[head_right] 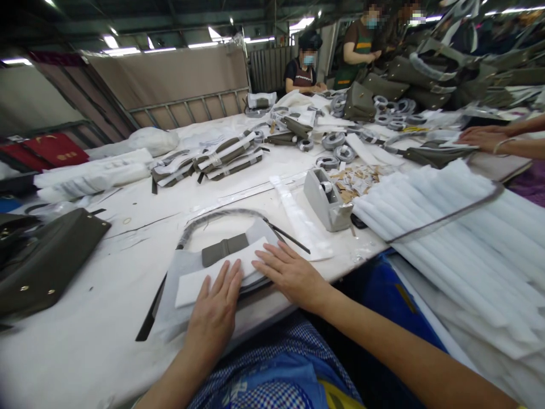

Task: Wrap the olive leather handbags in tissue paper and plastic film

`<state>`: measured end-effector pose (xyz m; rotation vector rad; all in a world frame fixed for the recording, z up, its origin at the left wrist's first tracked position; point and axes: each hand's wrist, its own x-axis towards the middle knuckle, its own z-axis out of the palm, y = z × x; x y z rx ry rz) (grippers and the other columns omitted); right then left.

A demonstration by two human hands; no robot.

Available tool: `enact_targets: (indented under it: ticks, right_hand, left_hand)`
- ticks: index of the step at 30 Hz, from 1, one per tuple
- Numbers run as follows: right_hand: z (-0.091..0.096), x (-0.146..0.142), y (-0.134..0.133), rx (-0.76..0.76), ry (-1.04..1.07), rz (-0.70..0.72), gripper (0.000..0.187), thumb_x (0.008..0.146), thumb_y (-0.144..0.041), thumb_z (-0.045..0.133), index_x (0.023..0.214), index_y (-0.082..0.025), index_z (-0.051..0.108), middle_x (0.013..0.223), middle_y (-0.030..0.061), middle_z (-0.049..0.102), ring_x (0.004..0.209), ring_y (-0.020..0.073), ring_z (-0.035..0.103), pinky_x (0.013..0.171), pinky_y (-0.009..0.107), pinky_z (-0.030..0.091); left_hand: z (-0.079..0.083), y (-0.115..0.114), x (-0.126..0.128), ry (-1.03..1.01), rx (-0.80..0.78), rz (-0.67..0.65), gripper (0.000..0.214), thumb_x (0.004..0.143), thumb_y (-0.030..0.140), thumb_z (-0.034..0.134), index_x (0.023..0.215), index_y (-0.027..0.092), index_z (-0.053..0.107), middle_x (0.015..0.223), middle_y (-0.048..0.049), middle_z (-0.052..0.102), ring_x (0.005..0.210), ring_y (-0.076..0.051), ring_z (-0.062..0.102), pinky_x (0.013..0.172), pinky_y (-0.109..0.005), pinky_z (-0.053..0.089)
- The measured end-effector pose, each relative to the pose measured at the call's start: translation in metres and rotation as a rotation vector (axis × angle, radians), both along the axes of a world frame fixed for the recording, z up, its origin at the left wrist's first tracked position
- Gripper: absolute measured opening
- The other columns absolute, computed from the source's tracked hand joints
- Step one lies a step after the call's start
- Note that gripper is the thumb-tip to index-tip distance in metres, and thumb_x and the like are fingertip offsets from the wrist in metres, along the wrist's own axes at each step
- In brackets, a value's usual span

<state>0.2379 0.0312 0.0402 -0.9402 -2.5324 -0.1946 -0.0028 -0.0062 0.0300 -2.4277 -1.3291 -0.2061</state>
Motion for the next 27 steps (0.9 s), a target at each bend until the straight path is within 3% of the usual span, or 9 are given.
enact_targets:
  ticks: [4,6,10,15,17,19,22,25,27]
  right_hand:
    - [-0.032,-0.004,0.003,0.034,0.115,-0.017,0.048,0.095,-0.008,0.047,0.141,-0.020,0.053,0.140,0.0054,0.060,0.136,0.0241,0.047,0.116,0.047,0.039]
    - [-0.039,-0.004,0.002,0.035,0.152,-0.026,0.048,0.095,-0.007,0.047,0.140,-0.021,0.054,0.139,0.0051,0.061,0.134,0.0242,0.049,0.115,0.048,0.040]
    - [-0.035,-0.004,0.002,0.024,0.177,-0.026,0.048,0.094,-0.007,0.048,0.140,-0.021,0.055,0.137,0.0050,0.063,0.133,0.0244,0.051,0.113,0.048,0.042]
    - [-0.025,-0.001,-0.005,-0.027,0.245,-0.014,0.045,0.095,-0.010,0.050,0.138,-0.024,0.055,0.133,0.0053,0.065,0.132,0.0227,0.052,0.115,0.049,0.041]
    - [-0.023,0.002,-0.018,-0.035,0.381,-0.083,0.040,0.095,-0.013,0.053,0.133,-0.025,0.059,0.131,0.0059,0.066,0.131,0.0224,0.054,0.114,0.048,0.042]
    - [-0.024,0.005,-0.035,-0.080,0.586,-0.270,0.032,0.096,-0.017,0.056,0.126,-0.025,0.061,0.129,0.0078,0.066,0.127,0.0236,0.056,0.112,0.047,0.045]
    - [-0.030,0.008,-0.056,-0.378,0.887,-0.552,0.028,0.095,-0.030,0.058,0.123,-0.024,0.059,0.125,0.0108,0.066,0.114,0.0251,0.065,0.103,0.046,0.053]
    - [-0.037,0.009,-0.060,-0.764,1.071,-0.559,0.045,0.091,-0.039,0.062,0.131,-0.021,0.053,0.123,0.0124,0.068,0.110,0.0254,0.068,0.099,0.044,0.055]
    - [-0.038,0.010,-0.054,-0.899,1.111,-0.529,0.057,0.087,-0.040,0.066,0.138,-0.020,0.049,0.125,0.0124,0.067,0.111,0.0255,0.067,0.101,0.044,0.054]
  left_hand:
    - [0.003,-0.001,0.007,0.012,-0.044,-0.007,0.056,0.088,0.001,0.033,0.140,0.011,0.051,0.155,-0.0111,0.039,0.144,-0.033,0.036,0.109,-0.061,0.040]
    - [0.005,-0.001,0.010,-0.012,-0.060,-0.003,0.057,0.091,0.005,0.037,0.146,0.016,0.045,0.155,-0.0112,0.040,0.143,-0.034,0.036,0.108,-0.063,0.039]
    - [0.014,0.003,0.020,-0.081,-0.113,0.047,0.054,0.094,0.024,0.054,0.147,0.026,0.044,0.146,-0.0114,0.053,0.136,-0.035,0.047,0.106,-0.062,0.041]
    - [0.006,0.010,0.026,-0.132,-0.063,0.059,0.049,0.094,0.024,0.058,0.143,0.024,0.051,0.139,-0.0128,0.059,0.131,-0.033,0.052,0.108,-0.056,0.041]
    - [-0.003,0.009,0.024,-0.161,-0.017,0.036,0.049,0.096,0.024,0.054,0.145,0.023,0.048,0.148,-0.0115,0.051,0.137,-0.033,0.046,0.109,-0.056,0.040]
    - [-0.011,0.008,0.021,-0.188,0.017,0.021,0.047,0.098,0.024,0.051,0.145,0.022,0.047,0.152,-0.0087,0.046,0.140,-0.033,0.042,0.110,-0.057,0.038]
    - [-0.019,0.007,0.018,-0.221,0.032,0.003,0.045,0.100,0.027,0.048,0.145,0.021,0.047,0.151,-0.0061,0.047,0.140,-0.031,0.043,0.113,-0.056,0.034]
    - [-0.021,0.007,0.017,-0.243,0.046,-0.024,0.046,0.101,0.027,0.047,0.146,0.021,0.045,0.150,-0.0060,0.047,0.139,-0.029,0.044,0.116,-0.053,0.031]
    - [-0.021,0.007,0.017,-0.253,0.056,-0.038,0.046,0.101,0.026,0.046,0.147,0.021,0.043,0.151,-0.0058,0.046,0.139,-0.028,0.044,0.117,-0.052,0.030]
